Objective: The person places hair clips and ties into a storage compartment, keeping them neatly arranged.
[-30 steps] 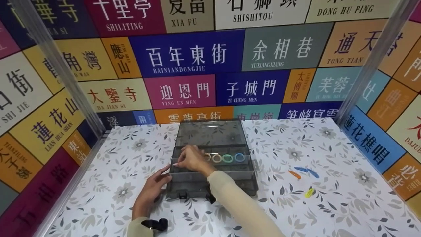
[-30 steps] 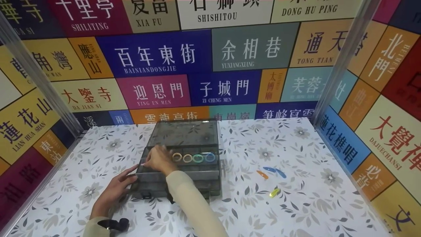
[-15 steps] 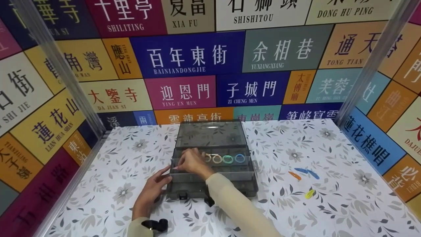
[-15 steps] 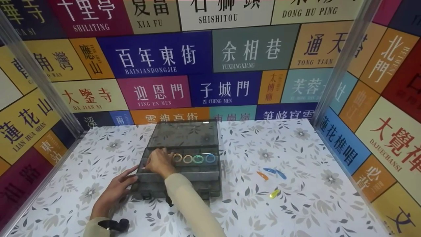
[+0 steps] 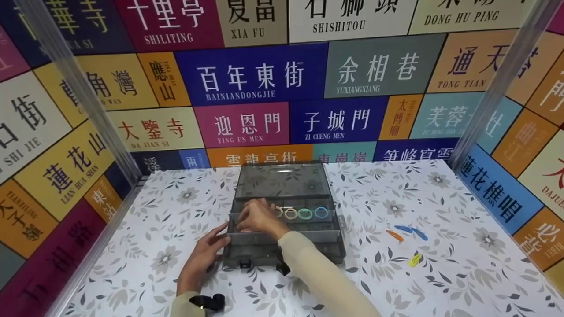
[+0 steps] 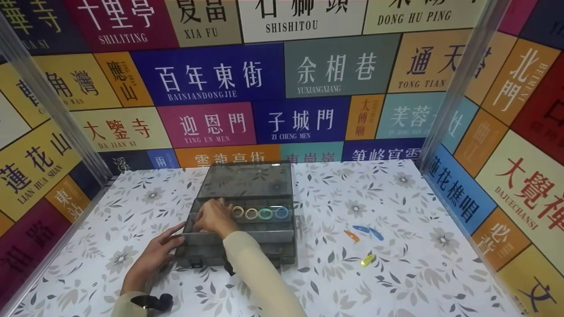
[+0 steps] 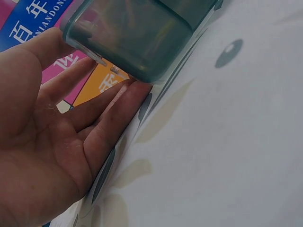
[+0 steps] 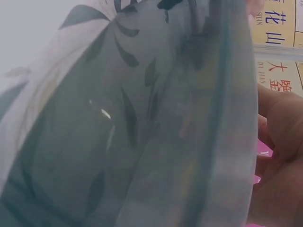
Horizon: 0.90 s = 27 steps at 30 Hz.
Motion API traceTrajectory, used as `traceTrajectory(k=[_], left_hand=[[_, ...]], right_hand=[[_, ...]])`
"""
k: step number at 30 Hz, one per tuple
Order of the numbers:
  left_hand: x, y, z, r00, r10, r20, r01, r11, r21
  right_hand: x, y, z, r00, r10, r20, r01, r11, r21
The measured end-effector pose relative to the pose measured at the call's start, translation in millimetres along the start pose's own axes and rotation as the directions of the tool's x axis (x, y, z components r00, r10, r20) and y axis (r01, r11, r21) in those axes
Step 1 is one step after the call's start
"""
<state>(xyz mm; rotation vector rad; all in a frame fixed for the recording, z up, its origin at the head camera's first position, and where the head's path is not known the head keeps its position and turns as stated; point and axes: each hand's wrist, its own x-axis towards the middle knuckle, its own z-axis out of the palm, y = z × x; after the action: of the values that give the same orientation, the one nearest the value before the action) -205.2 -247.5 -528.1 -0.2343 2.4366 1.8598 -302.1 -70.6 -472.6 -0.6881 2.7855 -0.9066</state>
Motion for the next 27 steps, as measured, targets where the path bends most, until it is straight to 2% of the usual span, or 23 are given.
traceTrajectory(k=[6,14,21,27], left_hand=[[0.8,1.2,0.5,1.000,-0.005,0.000,0.005,1.000,-0.002],[2.4,2.0,-1.1,0.999,-0.047,0.014,0.047,0.999,0.003],[5.0,0.3,-2.3,0.997,-0.072,-0.003,0.072,0.997,0.026],[4.4,0.0,-0.4,0.999,-0.041,0.004,0.041,0.999,0.000]], right_hand=[[-7.0,-0.1,-11.2,0.999,-0.034,0.009,0.034,0.999,0.036],[-25.8,-3.7,-30.2,0.995,-0.095,-0.028,0.097,0.989,0.115],[-55.1,-1.4,-49.7,0.991,-0.127,-0.032,0.131,0.968,0.216],[-85.4,12.5,-75.8,0.982,-0.174,-0.077,0.189,0.934,0.303]])
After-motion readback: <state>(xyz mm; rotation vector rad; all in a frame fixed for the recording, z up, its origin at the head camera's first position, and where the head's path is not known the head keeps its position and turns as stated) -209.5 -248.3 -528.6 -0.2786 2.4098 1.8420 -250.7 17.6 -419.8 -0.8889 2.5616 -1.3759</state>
